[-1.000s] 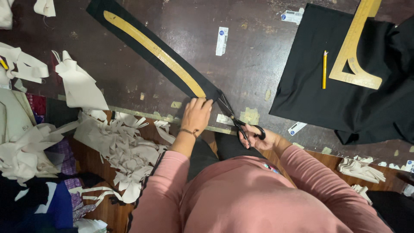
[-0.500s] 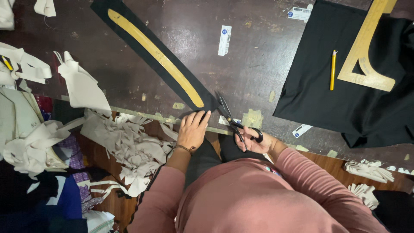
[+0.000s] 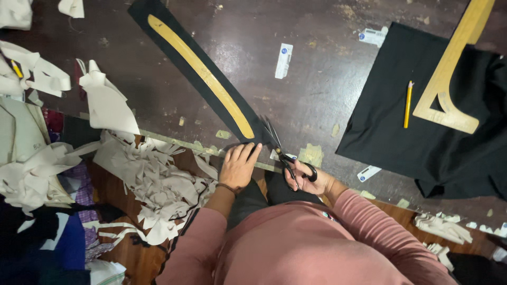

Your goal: The person cuts a piece of black fabric using shears, guided by a yellow template. They then fold the fabric, place the template on it, and mark a line with a pencil before cutting along the marked line.

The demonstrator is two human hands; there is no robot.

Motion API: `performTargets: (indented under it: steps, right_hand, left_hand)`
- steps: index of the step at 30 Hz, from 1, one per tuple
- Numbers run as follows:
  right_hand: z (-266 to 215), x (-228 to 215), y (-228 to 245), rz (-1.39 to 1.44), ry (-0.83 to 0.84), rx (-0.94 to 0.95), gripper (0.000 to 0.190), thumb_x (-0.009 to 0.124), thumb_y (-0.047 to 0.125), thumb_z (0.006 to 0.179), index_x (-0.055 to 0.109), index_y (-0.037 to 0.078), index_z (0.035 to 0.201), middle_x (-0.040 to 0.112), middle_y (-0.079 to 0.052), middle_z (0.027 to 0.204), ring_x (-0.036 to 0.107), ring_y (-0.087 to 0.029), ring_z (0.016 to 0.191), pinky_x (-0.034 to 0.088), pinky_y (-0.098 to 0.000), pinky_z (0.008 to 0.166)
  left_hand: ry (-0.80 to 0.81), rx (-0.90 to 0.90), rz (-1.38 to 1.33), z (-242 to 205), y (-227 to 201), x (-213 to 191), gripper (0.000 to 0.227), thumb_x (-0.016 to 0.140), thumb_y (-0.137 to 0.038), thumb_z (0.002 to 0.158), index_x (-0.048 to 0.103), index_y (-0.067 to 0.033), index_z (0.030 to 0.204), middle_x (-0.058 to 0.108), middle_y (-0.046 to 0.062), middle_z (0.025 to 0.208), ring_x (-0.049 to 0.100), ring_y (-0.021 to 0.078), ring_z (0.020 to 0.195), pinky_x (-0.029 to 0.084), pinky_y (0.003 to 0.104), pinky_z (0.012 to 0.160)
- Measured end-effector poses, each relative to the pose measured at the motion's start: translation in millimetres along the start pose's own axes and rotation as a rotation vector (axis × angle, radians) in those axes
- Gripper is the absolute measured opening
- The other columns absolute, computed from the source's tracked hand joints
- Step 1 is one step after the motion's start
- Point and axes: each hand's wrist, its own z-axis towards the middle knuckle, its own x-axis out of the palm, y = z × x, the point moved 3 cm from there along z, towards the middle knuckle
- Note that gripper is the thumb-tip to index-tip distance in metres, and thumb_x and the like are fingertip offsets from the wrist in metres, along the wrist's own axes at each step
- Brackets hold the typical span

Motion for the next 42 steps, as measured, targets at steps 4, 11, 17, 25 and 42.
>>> performTargets:
  steps: [4,11,17,25,42]
  right_hand:
    - [9.2,-4.8,3.3,-0.063,-0.023,-0.012,0.063,0.057,0.065,0.097,0.063,0.002,0.097,0.056,-0.012,0.056,0.064,-0.02,0.052,0.048,-0.0244,0.05]
    - [28.3,-10.5,10.4,-0.097,-0.02,0.01,0.066,0.053,0.069,0.097,0.061,0.003,0.101,0.055,-0.012,0.06,0.066,-0.022,0.058,0.051,-0.0262,0.054]
    - [39.0,3.3,31.5,-0.172,-0.01,-0.014,0.061,0.057,0.064,0.097,0.061,0.003,0.099,0.053,-0.012,0.057,0.064,-0.022,0.054,0.048,-0.0259,0.051]
    - [56.1,6.5,48.5,-0.183,0.022,-0.025,0.055,0.059,0.057,0.1,0.061,0.002,0.096,0.052,-0.011,0.054,0.062,-0.022,0.05,0.048,-0.0264,0.049]
    - [93.4,20.9,73.1,-0.186,0.035,-0.039,0.064,0.049,0.067,0.1,0.061,0.004,0.1,0.053,-0.01,0.058,0.063,-0.021,0.054,0.048,-0.0264,0.052]
  left_hand:
    - [-0.021,-0.007,0.01,1.0,-0.7,-1.5,0.052,0.053,-0.024,0.099,0.052,-0.022,0.151,0.056,0.007,0.138,0.052,0.0264,0.128,0.042,0.047,0.108]
    - [-0.075,-0.002,-0.018,-0.5,-5.3,-4.8,0.051,0.051,-0.021,0.098,0.054,-0.0195,0.149,0.057,0.009,0.137,0.052,0.0277,0.129,0.04,0.049,0.111]
    - [-0.128,0.006,-0.059,0.6,-6.4,-7.8,0.047,0.05,-0.021,0.1,0.057,-0.0166,0.146,0.059,0.01,0.135,0.055,0.0288,0.126,0.041,0.051,0.11]
    - [-0.208,-0.063,-0.107,18.7,-4.6,-16.9,0.036,0.05,-0.03,0.104,0.064,-0.0222,0.136,0.062,0.003,0.128,0.058,0.0248,0.122,0.042,0.051,0.111]
    - [0.201,-0.443,-0.078,76.1,51.7,-21.6,0.093,0.046,-0.068,0.095,0.019,-0.0114,0.164,0.01,0.011,0.174,0.003,0.0286,0.161,0.001,0.062,0.127]
